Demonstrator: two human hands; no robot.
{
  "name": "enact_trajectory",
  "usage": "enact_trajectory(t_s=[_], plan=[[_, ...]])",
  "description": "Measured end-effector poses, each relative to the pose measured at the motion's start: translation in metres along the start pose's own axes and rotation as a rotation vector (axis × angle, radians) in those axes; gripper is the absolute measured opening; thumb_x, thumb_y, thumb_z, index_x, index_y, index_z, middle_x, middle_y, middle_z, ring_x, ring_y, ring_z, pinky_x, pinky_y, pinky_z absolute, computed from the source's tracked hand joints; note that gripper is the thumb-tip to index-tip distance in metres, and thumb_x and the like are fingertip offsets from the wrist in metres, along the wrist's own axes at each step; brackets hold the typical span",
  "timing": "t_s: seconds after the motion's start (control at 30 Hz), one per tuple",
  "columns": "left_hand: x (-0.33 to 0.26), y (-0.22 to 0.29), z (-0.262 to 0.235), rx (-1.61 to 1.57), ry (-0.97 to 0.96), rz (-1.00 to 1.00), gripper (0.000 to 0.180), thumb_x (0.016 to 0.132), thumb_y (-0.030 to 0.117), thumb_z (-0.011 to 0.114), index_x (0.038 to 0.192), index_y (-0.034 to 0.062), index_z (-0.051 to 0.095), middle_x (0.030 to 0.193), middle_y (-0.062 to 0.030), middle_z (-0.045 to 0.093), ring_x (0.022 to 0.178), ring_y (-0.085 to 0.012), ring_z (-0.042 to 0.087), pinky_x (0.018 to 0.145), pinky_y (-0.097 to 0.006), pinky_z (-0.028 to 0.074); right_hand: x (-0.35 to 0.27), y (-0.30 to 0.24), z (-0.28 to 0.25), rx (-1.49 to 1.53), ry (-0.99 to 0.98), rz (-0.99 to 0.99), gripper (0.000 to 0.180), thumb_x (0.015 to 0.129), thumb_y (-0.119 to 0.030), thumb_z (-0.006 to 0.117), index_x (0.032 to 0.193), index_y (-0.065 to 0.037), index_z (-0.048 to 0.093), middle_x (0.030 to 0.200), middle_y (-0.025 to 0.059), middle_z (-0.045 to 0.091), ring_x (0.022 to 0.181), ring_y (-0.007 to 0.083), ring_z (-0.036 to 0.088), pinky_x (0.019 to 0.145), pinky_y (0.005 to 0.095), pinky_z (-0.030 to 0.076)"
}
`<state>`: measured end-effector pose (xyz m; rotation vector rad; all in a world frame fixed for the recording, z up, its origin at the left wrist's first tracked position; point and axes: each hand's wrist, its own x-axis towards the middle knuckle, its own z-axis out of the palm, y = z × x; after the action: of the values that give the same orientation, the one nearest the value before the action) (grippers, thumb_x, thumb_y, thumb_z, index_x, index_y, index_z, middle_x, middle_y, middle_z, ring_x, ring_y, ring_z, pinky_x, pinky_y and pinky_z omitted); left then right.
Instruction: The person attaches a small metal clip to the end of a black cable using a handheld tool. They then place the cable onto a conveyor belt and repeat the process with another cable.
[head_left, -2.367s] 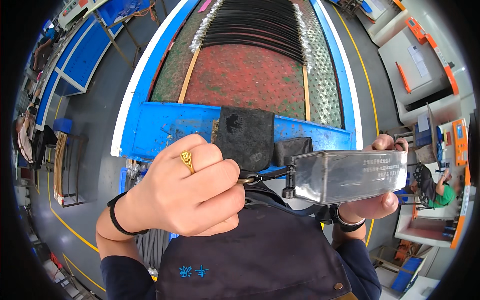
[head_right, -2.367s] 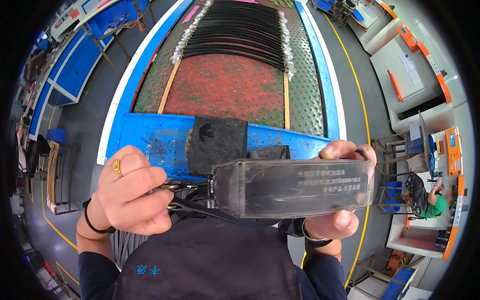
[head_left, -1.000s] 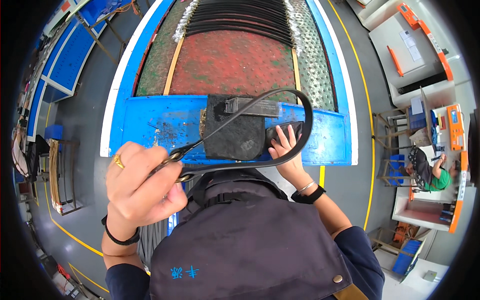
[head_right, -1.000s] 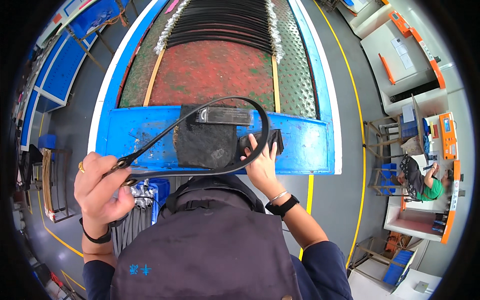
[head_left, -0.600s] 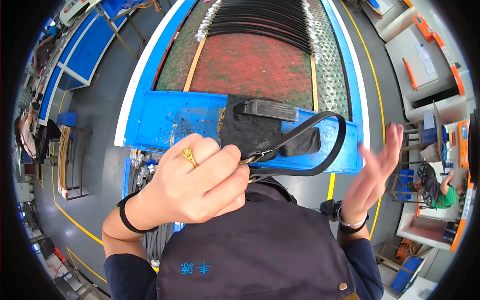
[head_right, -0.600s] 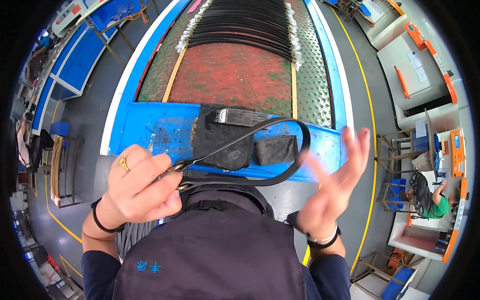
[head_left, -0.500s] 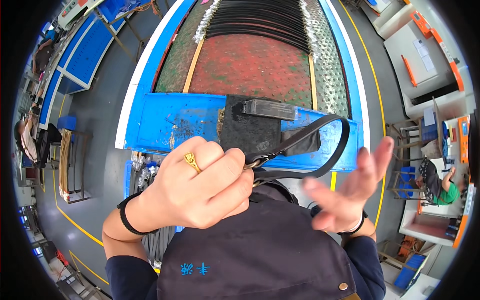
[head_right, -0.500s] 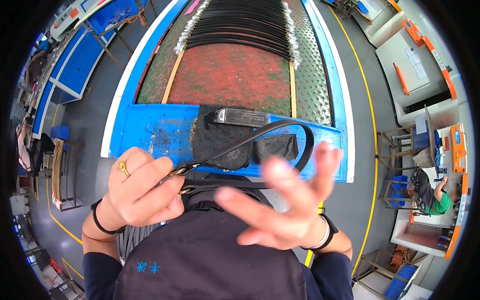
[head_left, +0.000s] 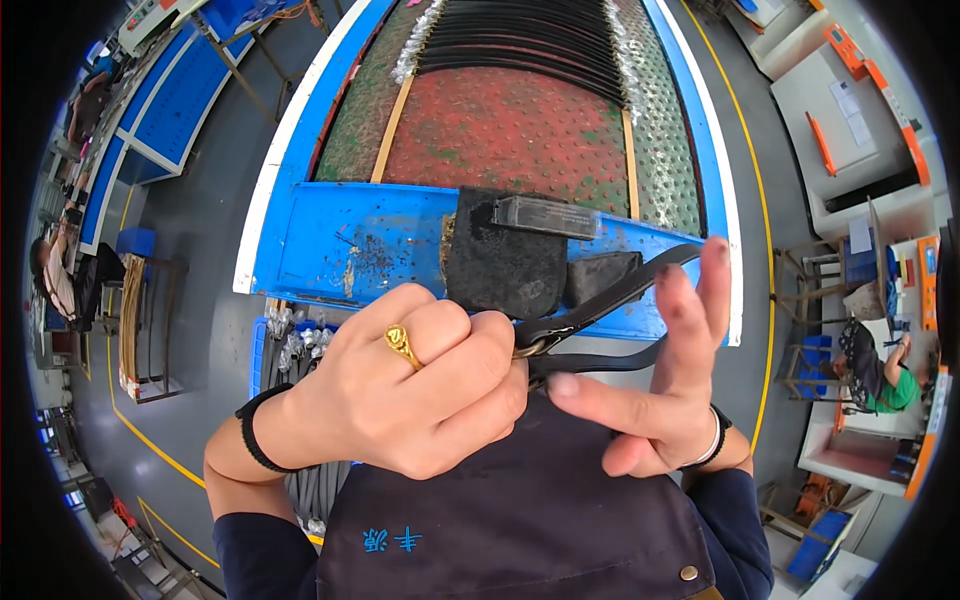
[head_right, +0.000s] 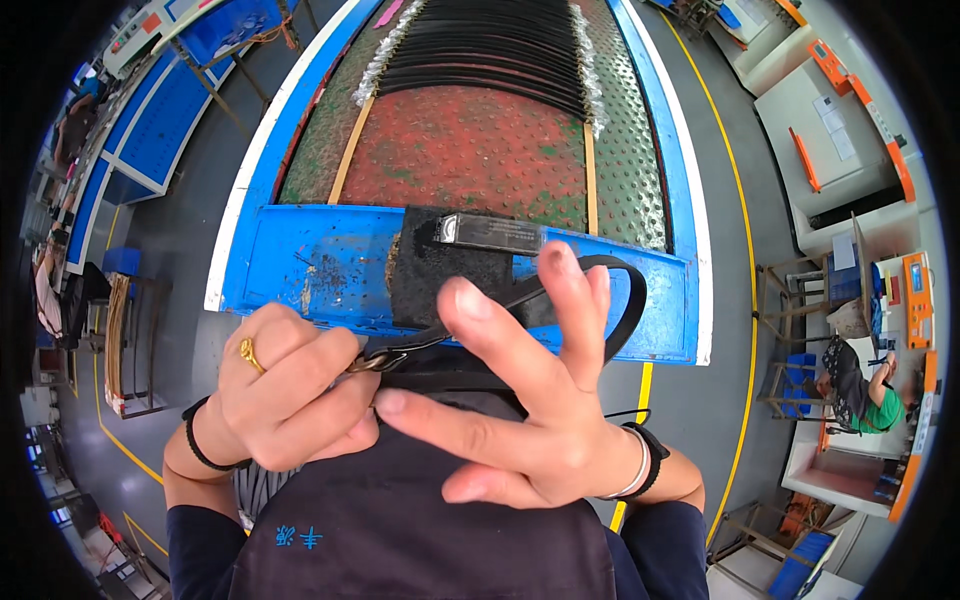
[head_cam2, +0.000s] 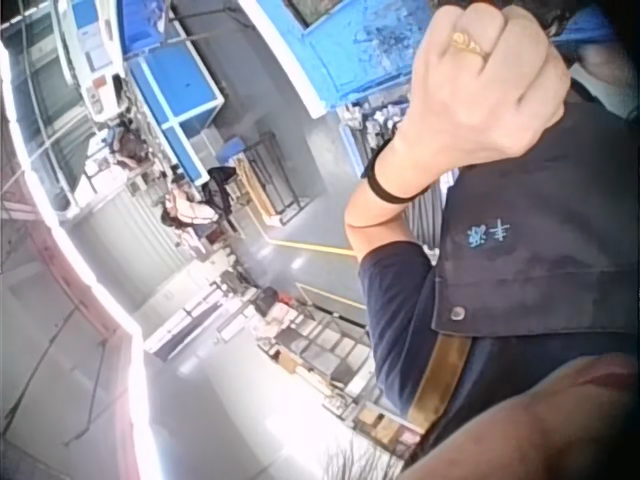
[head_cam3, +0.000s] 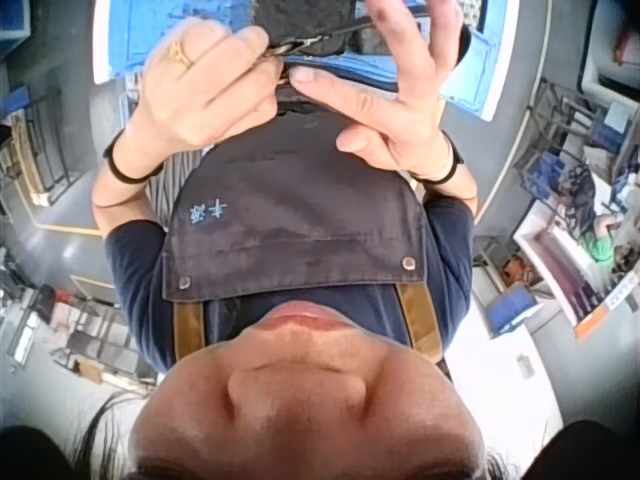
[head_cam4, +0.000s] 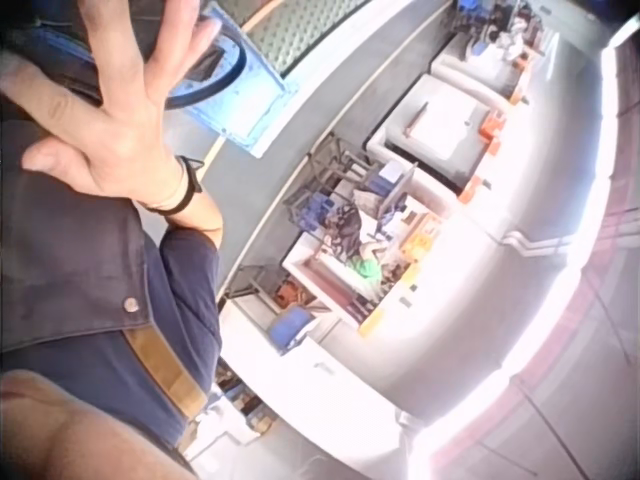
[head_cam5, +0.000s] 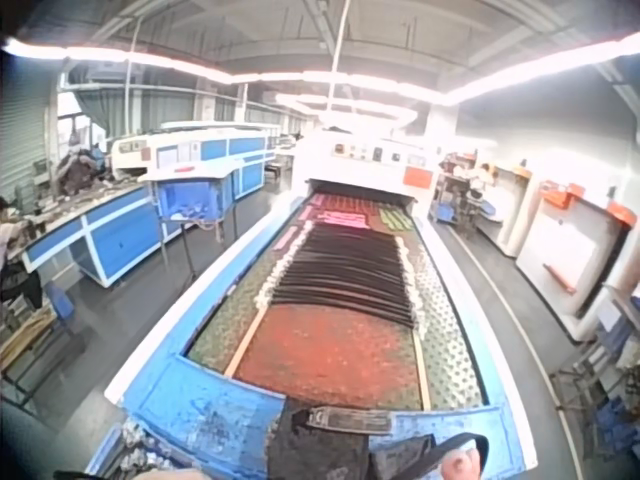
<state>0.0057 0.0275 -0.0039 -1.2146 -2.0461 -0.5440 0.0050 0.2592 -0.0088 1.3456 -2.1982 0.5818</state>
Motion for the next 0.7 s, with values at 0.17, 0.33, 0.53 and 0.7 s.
enact_trajectory(t_s=[0.17,0.33,0.53,0.7], plan=[[0.002,-0.001,0.001,-0.001,-0.006,0.027,0.019,0.051,0.012,0.064,0.066,0.0028,0.06,0.075,-0.0072,0.054,0.056,-0.0165,0.047,0.046,-0.027,0.035,0.0,0.003,-0.001,-0.037,0.075,-0.031,0.055,0.092,-0.058,0.029,0.096,-0.023,0.072,0.145,0.0242,0.023,0.135,0.0445,0.011,0.108,0.0546,0.003],[0.003,0.003,0.007,0.02,0.028,-0.002,0.013,0.051,0.01,0.061,0.062,0.0067,0.056,0.07,-0.0034,0.051,0.058,-0.0139,0.042,0.046,-0.024,0.029,0.004,0.003,-0.002,-0.111,0.058,0.015,0.058,0.093,-0.055,0.025,0.097,-0.021,0.071,0.141,0.0255,0.029,0.134,0.0442,0.015,0.108,0.0553,0.006],[0.003,0.0,0.003,0.03,-0.064,0.082,0.021,0.047,0.014,0.063,0.066,0.005,0.059,0.076,-0.0057,0.053,0.06,-0.0159,0.046,0.046,-0.026,0.035,0.008,-0.004,-0.007,-0.039,-0.041,0.191,0.06,0.094,-0.053,0.022,0.098,-0.018,0.071,0.14,0.0246,0.032,0.134,0.044,0.017,0.108,0.0544,0.01],[-0.001,0.001,0.004,0.038,-0.072,0.094,0.021,0.047,0.014,0.063,0.066,0.0049,0.058,0.076,-0.0059,0.053,0.059,-0.0163,0.046,0.046,-0.026,0.034,0.012,0.0,-0.012,0.064,-0.007,0.36,0.061,0.095,-0.051,0.022,0.104,-0.013,0.068,0.141,0.0246,0.03,0.134,0.0434,0.017,0.107,0.0525,0.017]])
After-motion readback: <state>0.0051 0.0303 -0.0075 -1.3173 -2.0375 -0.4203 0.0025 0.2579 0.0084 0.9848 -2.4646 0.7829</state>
